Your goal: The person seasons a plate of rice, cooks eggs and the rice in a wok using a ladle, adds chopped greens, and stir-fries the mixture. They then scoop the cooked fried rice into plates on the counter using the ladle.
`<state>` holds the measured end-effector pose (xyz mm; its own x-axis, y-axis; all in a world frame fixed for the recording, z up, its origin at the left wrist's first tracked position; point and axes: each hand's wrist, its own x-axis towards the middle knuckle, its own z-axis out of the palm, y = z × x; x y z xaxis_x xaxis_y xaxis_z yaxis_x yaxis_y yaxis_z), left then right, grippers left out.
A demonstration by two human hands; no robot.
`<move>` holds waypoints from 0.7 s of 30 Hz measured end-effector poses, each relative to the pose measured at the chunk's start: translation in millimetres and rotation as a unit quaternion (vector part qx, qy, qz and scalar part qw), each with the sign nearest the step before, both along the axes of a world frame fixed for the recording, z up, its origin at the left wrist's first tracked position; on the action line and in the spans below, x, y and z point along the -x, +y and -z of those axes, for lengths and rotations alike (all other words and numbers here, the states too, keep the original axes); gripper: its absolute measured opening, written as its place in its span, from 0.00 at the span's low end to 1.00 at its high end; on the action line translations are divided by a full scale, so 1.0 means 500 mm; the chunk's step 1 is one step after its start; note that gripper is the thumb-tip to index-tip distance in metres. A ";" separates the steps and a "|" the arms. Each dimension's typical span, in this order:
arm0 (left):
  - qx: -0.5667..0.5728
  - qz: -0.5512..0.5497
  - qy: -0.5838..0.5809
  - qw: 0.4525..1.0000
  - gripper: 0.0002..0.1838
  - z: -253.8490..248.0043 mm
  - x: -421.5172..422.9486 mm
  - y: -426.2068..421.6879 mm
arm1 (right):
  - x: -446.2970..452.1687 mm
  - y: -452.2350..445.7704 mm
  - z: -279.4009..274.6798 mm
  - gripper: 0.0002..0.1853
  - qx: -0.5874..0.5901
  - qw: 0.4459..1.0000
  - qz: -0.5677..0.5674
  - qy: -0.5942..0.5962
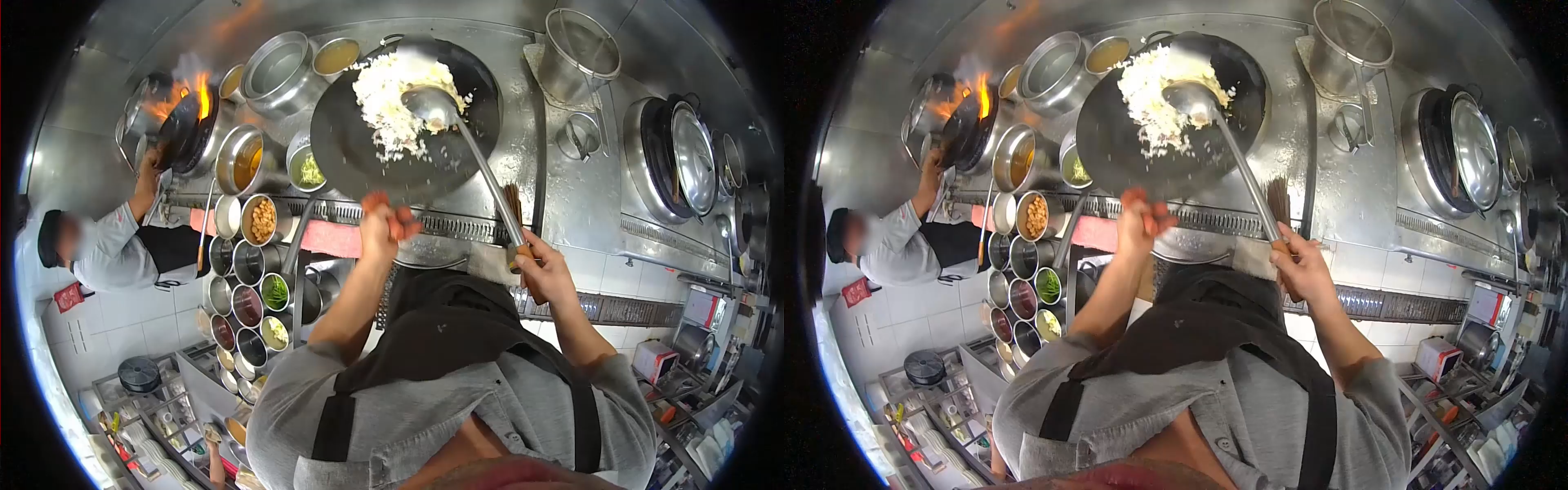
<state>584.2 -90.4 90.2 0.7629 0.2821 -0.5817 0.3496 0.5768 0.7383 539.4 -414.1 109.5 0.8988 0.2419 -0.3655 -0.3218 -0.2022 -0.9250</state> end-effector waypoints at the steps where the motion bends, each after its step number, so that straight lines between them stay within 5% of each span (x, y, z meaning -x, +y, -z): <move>1: -0.010 0.029 -0.031 0.999 0.29 0.028 -0.041 0.029 | -0.001 0.004 -0.017 0.31 -0.123 0.987 0.045 0.089; 5: -0.014 0.050 -0.004 0.999 0.24 0.074 -0.161 0.067 | -0.051 0.031 -0.123 0.34 -0.262 0.960 0.102 -0.005; 9: -0.013 0.104 -0.007 0.995 0.20 0.134 -0.207 0.109 | -0.135 0.131 -0.167 0.22 -0.140 0.955 0.166 -0.204; 13: 0.066 0.061 -0.001 0.996 0.18 0.093 -0.194 0.100 | -0.296 0.285 -0.206 0.05 -0.118 0.821 0.075 -0.554; 18: 0.047 0.101 0.049 0.993 0.24 0.139 -0.215 0.107 | -0.463 0.420 -0.410 0.09 -0.182 0.822 0.188 -0.506; 21: 0.026 0.079 0.051 0.995 0.25 0.138 -0.218 0.109 | -0.459 0.394 -0.446 0.09 -0.308 0.784 0.045 -0.537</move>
<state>693.2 -35.7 21.4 0.7313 0.1310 -0.6694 0.5106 0.5456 0.6646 769.0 -217.1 332.6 0.6315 -0.0070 0.7754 0.7223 0.3690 -0.5849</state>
